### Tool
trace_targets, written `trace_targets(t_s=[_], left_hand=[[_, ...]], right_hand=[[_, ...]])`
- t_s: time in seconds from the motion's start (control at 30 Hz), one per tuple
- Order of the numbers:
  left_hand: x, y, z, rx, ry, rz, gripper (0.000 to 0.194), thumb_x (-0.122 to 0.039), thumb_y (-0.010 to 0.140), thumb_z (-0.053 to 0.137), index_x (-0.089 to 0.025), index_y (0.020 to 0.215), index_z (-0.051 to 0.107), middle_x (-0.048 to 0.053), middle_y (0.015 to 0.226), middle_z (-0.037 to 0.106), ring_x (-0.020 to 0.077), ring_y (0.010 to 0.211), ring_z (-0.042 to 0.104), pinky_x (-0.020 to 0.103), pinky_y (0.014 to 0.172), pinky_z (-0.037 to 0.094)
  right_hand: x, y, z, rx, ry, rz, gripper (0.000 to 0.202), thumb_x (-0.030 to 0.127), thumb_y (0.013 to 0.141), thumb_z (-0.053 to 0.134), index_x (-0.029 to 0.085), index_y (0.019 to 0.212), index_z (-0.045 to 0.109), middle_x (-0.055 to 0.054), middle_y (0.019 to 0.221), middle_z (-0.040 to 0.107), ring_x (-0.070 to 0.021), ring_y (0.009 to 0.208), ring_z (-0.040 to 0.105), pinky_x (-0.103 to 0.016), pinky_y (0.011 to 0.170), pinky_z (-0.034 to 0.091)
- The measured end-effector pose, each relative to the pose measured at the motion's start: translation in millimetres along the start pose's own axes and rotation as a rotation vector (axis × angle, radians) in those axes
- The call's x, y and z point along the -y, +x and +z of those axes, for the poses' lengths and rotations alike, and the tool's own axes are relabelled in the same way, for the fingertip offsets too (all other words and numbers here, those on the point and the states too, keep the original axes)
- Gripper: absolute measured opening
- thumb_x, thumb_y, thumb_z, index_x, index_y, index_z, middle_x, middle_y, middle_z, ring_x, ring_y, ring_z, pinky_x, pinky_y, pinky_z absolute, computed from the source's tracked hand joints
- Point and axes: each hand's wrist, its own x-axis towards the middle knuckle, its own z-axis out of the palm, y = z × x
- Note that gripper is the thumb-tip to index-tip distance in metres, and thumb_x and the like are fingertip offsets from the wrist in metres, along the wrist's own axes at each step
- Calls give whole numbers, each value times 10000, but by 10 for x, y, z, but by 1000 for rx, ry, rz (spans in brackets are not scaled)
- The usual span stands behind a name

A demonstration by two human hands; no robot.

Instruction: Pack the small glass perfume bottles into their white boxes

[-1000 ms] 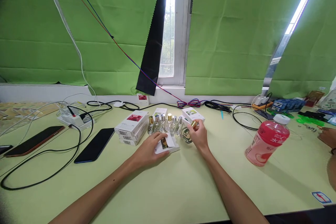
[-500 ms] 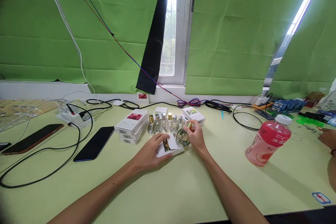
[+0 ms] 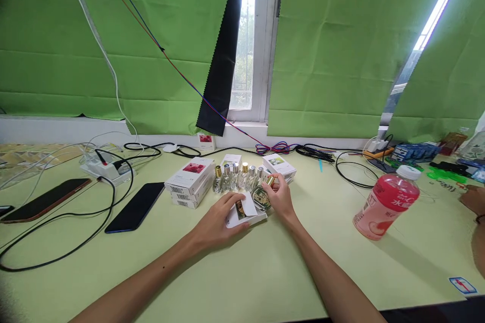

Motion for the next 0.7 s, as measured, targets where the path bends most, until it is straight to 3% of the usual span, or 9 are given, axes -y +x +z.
trace_targets(t_s=[0.5,0.7], left_hand=[[-12,8,-19,-6,-10,-5,550,-477,851,701,-257,1314,502,104,1332,582,309,1142,617,479,974,511],[-13,24,-26,-5,19,3,528,-442,835,705,-247,1276,489,103,1279,594,309,1123,618,475,943,512]], right_hand=[[132,-52,57,-5,97,182,544,526,652,785,223,1015,516,54,557,586,-102,375,430,-190,334,217],[100,-43,65,21,101,201,582,553,656,802,230,1051,522,71,565,571,-95,350,422,-178,301,188]])
